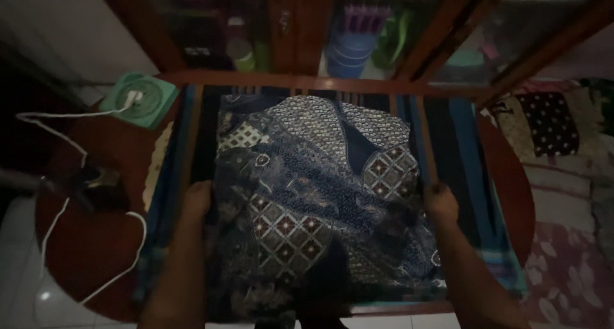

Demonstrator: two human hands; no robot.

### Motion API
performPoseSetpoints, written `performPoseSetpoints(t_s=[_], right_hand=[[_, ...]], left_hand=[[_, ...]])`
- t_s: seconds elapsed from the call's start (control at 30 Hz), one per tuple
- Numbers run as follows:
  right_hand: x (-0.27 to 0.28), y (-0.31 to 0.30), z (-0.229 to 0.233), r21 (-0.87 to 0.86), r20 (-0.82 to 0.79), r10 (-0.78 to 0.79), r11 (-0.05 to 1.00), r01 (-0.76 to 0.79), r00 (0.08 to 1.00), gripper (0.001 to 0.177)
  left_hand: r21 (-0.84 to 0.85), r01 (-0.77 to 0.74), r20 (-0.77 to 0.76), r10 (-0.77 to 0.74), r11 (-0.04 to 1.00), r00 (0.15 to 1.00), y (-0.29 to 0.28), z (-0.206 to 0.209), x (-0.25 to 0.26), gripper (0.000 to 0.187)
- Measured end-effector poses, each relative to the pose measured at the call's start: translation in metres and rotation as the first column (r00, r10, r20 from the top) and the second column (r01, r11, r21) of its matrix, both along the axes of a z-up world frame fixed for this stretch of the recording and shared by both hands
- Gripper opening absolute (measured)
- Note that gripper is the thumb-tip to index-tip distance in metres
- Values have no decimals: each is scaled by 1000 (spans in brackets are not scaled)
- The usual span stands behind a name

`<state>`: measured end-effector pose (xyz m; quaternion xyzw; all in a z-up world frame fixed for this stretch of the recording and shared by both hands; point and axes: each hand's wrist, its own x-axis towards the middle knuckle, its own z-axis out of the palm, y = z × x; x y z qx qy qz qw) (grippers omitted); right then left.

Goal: The person irons a patterned cloth on a round wooden table. They repeatedly smooth the fabric with their hands, pick up the iron, and press it across different sections of the cloth, occasionally repositioning the material to reach new areas.

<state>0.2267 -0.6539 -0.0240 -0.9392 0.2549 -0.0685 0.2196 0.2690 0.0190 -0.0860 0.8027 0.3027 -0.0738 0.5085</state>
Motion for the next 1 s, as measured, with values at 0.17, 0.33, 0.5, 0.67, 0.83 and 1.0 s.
performPoseSetpoints(t_s=[0.17,0.33,0.5,0.67,0.83,1.0], right_hand=[[12,-4,-18,89,-236,33,996,-12,971,46],[6,8,-21,247,-246,18,968,45,969,48],[-3,17,-30,73,56,215,973,-219,975,47],[-14,13,-43,-818,-232,613,297,-492,755,22],[-16,9,-47,-758,-176,293,568,-320,940,31],[-10,-9,-38,-178,-214,-16,984,-23,977,36]], left_hand=[[114,162,-290,-123,980,949,4,-8,34,71],[55,335,-511,-262,940,818,-10,-1,37,87],[11,501,-535,-418,865,734,-28,8,32,82],[172,568,-309,-503,805,807,-26,2,19,66],[124,136,-120,-121,983,985,-14,2,-3,48],[-18,-143,-88,141,990,986,0,29,-7,66]])
